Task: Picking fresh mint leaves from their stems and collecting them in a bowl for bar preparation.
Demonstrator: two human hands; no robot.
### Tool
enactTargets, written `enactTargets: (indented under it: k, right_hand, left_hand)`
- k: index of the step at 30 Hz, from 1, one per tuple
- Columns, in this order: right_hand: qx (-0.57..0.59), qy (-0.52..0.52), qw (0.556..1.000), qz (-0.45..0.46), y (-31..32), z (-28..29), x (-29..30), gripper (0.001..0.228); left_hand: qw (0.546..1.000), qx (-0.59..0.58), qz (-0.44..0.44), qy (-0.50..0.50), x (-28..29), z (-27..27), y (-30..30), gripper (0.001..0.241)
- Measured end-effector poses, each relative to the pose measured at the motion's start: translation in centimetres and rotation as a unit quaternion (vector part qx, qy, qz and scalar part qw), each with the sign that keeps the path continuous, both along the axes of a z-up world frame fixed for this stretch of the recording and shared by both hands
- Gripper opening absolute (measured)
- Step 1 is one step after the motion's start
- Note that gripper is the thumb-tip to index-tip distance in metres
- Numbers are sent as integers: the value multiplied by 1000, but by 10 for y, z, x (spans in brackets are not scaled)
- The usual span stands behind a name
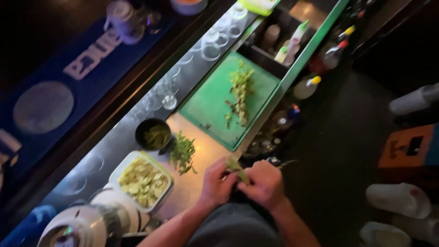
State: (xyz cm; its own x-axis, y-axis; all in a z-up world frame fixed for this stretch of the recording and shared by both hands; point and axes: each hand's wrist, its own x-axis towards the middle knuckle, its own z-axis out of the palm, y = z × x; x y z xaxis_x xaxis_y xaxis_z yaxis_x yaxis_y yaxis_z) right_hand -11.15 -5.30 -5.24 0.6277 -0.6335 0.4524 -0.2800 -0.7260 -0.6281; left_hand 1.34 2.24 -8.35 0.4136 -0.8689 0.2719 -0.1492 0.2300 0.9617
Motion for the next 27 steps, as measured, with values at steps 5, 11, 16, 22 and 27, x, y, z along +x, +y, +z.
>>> enactTargets:
  k: [5,11,16,22,27]
  right_hand:
    - [-282,-48,958,33,0,20,4,10]
    - [44,-24,991,-121,-12,-25,-28,19]
    - [259,-23,943,-206,-9,-92,-75,20]
    - [384,-89,903,-172,11,-103,-77,19]
    - [469,-77,874,-102,10,-145,-68,21]
  left_hand:
    - [957,208,119,165,16,-9,-12,6]
    - [933,313,120,-129,79,-4,-8,12]
    - [880,340,161,-288,124,-47,24,9]
    - [851,374,179,-321,131,-85,31,18]
    - [809,438,150,-362,124,-73,32,24]
